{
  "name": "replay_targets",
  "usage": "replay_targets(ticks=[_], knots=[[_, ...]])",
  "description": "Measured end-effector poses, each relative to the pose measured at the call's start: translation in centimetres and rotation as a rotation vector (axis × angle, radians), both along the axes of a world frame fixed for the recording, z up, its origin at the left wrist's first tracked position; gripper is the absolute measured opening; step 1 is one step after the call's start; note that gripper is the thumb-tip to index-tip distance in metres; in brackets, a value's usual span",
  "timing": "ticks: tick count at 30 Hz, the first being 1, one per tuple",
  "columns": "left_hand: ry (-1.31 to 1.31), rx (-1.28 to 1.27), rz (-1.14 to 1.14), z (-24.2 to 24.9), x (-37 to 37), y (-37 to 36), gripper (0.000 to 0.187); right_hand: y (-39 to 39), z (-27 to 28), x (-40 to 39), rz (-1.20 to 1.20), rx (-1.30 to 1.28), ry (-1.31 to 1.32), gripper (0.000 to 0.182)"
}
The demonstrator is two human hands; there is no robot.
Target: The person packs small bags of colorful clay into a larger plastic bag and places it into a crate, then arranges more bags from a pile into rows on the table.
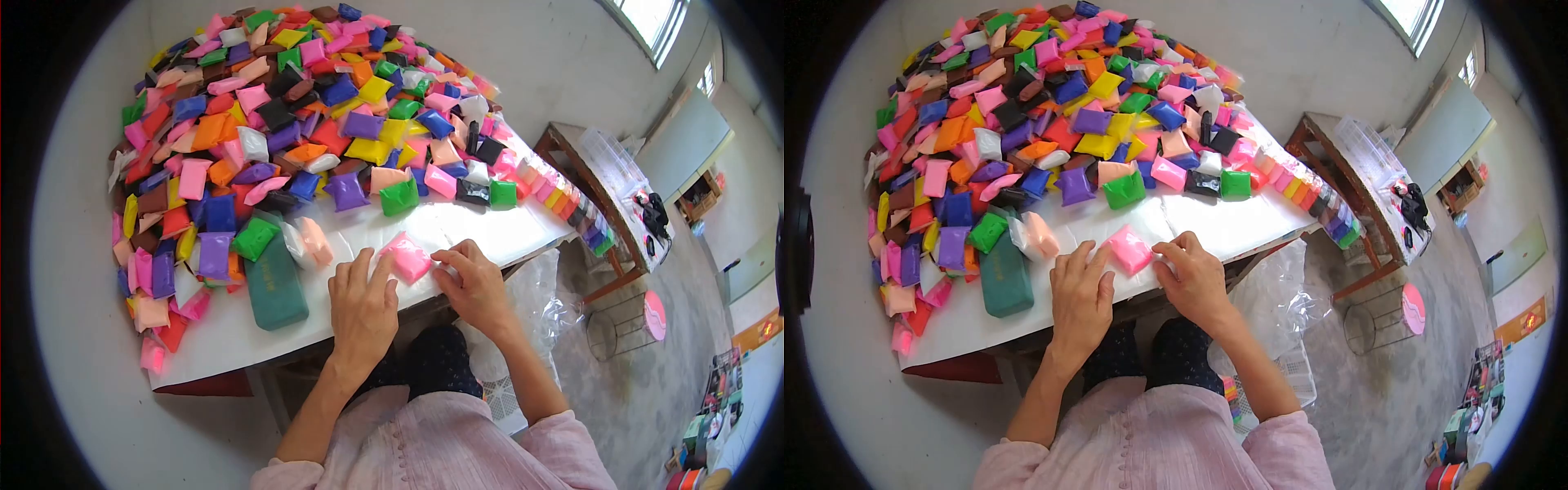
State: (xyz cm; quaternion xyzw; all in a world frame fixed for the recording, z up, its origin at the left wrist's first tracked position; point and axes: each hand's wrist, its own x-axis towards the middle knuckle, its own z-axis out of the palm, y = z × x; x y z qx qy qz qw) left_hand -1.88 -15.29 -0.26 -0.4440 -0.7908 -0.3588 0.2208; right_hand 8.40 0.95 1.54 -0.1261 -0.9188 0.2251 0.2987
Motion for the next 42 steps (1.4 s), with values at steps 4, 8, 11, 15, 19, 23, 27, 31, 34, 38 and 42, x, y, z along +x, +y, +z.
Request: replay_targets(ticks=[4,8,11,15,19,23,27,31,34,38,42], knots=[[-0.096,0.073,-0.051,0.3,0.7,-0.2,0.03,-0.6,-0.3,-0.1,-0.025,0.045,0.022,0.016],[-0.09,0.035,-0.067,0.3,0.8,0.7,0.023,-0.5,-0.9,-0.5,-0.009,0.07,0.059,0.013],[-0.008,0.017,-0.066,-0.3,0.2,1.3,0.017,-0.2,-1.7,-1.0,0.032,0.147,0.115,0.013],[0.034,0.016,-0.069,-0.4,0.1,1.4,0.011,-0.1,-1.7,-1.0,0.047,0.218,0.107,0.014],[0.06,0.019,-0.062,-0.4,0.1,1.5,0.011,-0.1,-1.7,-0.9,0.038,0.262,0.064,0.016],[0.04,0.032,-0.031,-0.6,0.2,1.6,0.012,-0.6,-1.7,-1.0,0.031,0.302,0.049,0.017],[-0.016,0.018,-0.097,0.2,0.0,1.0,0.014,-0.6,-1.1,-0.6,0.099,0.259,0.084,0.017],[-0.023,0.031,-0.155,0.1,-0.2,0.8,0.013,-0.8,-1.3,-0.7,0.096,0.246,0.106,0.018],[0.003,0.009,-0.171,-0.2,-0.3,0.9,0.012,-0.6,-1.4,-0.7,0.119,0.221,0.114,0.018],[0.032,0.0,-0.146,-0.2,0.1,1.0,0.012,-0.6,-1.5,-0.6,0.133,0.218,0.117,0.019],[0.047,0.0,-0.133,-0.6,0.3,0.8,0.012,-0.8,-1.5,-0.5,0.141,0.232,0.124,0.019]])
